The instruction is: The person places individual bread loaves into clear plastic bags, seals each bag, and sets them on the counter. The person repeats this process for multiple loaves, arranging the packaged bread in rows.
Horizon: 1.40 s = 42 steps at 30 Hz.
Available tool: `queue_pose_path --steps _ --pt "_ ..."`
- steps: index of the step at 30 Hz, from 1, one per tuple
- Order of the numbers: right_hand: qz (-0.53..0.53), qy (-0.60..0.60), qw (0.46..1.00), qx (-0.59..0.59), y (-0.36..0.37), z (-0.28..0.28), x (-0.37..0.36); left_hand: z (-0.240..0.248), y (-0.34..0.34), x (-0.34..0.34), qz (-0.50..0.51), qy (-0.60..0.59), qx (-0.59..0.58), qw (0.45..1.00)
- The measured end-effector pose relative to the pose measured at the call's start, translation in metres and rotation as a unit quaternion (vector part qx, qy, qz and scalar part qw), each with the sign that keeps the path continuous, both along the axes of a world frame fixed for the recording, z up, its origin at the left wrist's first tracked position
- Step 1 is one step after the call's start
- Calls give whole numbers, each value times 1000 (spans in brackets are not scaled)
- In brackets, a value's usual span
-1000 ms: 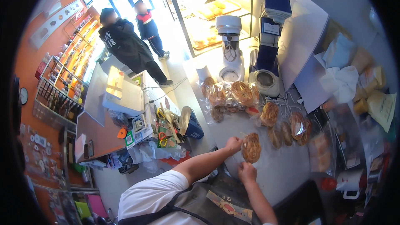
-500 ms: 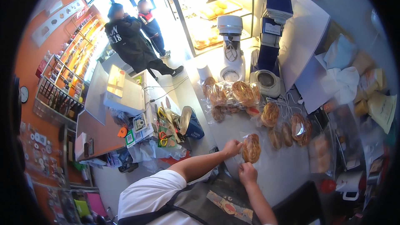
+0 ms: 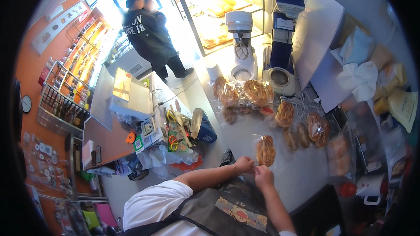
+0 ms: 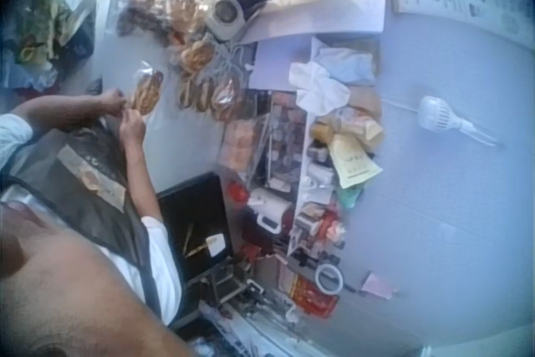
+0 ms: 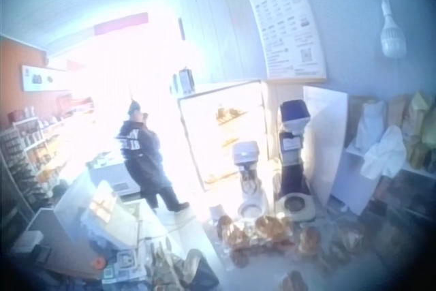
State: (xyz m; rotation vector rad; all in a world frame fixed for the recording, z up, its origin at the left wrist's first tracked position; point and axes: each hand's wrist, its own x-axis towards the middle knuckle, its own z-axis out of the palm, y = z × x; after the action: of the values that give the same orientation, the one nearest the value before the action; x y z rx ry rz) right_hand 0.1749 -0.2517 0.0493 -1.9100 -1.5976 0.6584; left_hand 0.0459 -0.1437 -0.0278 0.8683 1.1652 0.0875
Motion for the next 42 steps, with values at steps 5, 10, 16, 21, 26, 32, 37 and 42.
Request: queue_pose_path --steps 5,10,16,21,26,32,37,42 --pt "13 -49 998 -37 12 -5 -8 17 0 -2 -103 49 165 980" --pt "50 -85 992 -74 17 -6 -6 16 -1 2 -12 29 96 995" --pt "15 -70 996 -47 10 6 -5 23 15 -3 -342 88 334 874" --pt "-39 -29 998 39 1 6 3 19 27 -2 -463 127 395 783" --pt "4 -54 998 -29 9 -9 -1 3 5 1 91 -154 -92 980" --pt "12 -51 998 -31 11 -5 2 17 6 0 95 -116 -48 988" --pt "11 -42 999 -6 13 -7 0 20 5 2 93 -113 -55 988" --pt "14 -68 998 -13 14 -9 0 29 6 1 74 -125 -72 987"
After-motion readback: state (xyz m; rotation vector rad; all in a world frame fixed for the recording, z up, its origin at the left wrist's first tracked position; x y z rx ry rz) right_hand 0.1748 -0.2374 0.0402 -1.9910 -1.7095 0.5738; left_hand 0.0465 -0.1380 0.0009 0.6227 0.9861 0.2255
